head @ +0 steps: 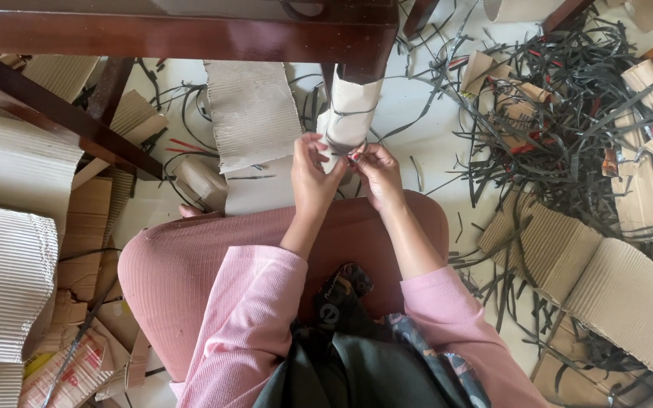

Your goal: The person sits on the floor and wraps a corrugated cardboard strip around a wooden table leg. They use scissors to cut the cardboard to size, then secure it with a thin wire, twisting and trimming the wire as needed.

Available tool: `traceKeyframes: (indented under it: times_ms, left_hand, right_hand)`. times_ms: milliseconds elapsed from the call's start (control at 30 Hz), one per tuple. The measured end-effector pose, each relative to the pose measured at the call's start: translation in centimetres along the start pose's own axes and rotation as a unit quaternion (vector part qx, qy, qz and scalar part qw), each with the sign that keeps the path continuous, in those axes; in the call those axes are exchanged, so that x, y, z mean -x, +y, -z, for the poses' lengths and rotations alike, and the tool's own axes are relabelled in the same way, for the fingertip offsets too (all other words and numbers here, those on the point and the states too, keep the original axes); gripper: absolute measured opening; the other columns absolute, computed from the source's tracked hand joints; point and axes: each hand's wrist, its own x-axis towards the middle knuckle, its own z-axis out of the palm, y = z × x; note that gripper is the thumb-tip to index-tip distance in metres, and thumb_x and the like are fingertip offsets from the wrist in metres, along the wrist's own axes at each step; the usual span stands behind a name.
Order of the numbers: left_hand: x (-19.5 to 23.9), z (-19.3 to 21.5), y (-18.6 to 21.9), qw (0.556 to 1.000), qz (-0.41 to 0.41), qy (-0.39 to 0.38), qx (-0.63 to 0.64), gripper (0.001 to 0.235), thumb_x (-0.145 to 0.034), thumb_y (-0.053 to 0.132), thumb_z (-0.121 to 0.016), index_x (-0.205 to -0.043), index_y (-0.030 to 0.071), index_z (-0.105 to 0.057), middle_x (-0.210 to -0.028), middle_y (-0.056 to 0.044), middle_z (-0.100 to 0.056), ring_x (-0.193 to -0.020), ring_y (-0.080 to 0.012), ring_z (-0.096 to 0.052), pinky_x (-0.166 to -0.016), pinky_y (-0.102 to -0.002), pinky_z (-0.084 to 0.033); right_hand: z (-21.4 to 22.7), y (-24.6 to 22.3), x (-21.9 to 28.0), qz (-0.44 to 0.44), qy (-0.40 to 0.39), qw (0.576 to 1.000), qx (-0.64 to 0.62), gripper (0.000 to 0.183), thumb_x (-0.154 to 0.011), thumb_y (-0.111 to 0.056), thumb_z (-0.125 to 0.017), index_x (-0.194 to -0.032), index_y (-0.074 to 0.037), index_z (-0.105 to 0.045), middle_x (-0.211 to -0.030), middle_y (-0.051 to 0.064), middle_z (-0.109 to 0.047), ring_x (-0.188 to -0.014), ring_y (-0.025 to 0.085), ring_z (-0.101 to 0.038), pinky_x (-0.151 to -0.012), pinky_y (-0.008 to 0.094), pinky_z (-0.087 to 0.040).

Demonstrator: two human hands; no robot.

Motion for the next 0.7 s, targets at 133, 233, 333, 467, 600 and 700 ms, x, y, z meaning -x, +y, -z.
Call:
traceKeyframes:
  times_ms: [133,233,333,467,600,700]
  left_hand:
    - [0.2,0.1,-0.9,0.984,-0.16,-0.021,-0.079,0.044,-0.083,-0.007,-0.074,-0.123,0.01,-0.067,-0.107,-0.01,-0.065,-0.088,-0.0248,-0.073,-0.072,-0.032,-0.063]
    - [0.4,0.1,-1.4,0.976,-0.19,-0.086,-0.06,0.027,-0.085,0.001,-0.081,-0.108,0.013,-0.078,-0.095,-0.004,-0.072,-0.082,-0.0232,-0.076,-0.068,-0.028,-0.064]
    - [0.2,0.3,-2.4,0.975,-0.186,-0.079,-0.095,0.022,-0.089,0.002,-0.078,-0.108,0.013,-0.08,-0.096,-0.006,-0.074,-0.083,-0.0247,-0.077,-0.066,-0.03,-0.064]
    - [-1.1,1.0,-3.0,0.94,-0.217,-0.075,-0.254,0.011,-0.096,0.012,-0.07,-0.102,0.017,-0.077,-0.093,-0.003,-0.068,-0.079,-0.0256,-0.074,-0.068,-0.037,-0.063]
    - [-2.0,1.2,-3.2,0.926,-0.178,-0.096,-0.32,0.014,-0.098,0.011,-0.062,-0.093,0.017,-0.072,-0.088,-0.002,-0.065,-0.077,-0.0271,-0.074,-0.067,-0.039,-0.061]
    - [-3.3,0.8,-5.4,0.914,-0.169,-0.129,-0.345,0.012,-0.098,0.013,-0.062,-0.091,0.016,-0.07,-0.086,-0.004,-0.066,-0.076,-0.03,-0.074,-0.067,-0.043,-0.06]
  right_hand:
    - [0.5,-0.1,0.4,0.038,-0.01,0.999,0.011,0.016,-0.087,0.008,-0.077,-0.098,0.001,-0.068,-0.087,0.013,-0.072,-0.076,0.018,-0.07,-0.068,0.027,-0.06]
    - [0.0,-0.7,0.6,0.077,-0.006,0.994,0.073,0.016,-0.085,0.013,-0.074,-0.097,0.003,-0.07,-0.082,0.016,-0.07,-0.073,0.02,-0.07,-0.069,0.032,-0.061]
    - [-0.5,-1.5,1.2,0.094,-0.011,0.983,0.156,0.015,-0.084,0.01,-0.074,-0.095,0.0,-0.074,-0.08,0.012,-0.072,-0.072,0.015,-0.07,-0.069,0.031,-0.061]
    - [-0.2,-3.2,1.6,0.206,-0.017,0.888,0.41,0.014,-0.083,0.002,-0.08,-0.089,-0.01,-0.075,-0.073,0.005,-0.072,-0.067,0.016,-0.069,-0.064,0.03,-0.055]
    - [1.2,-3.4,0.9,0.313,0.001,0.806,0.503,0.014,-0.087,0.001,-0.076,-0.091,-0.012,-0.073,-0.078,0.006,-0.07,-0.074,0.028,-0.07,-0.069,0.037,-0.055]
    - [1.6,-2.7,0.2,0.328,0.017,0.794,0.511,0.015,-0.086,0.003,-0.076,-0.091,-0.011,-0.073,-0.077,0.005,-0.069,-0.075,0.028,-0.071,-0.069,0.034,-0.056]
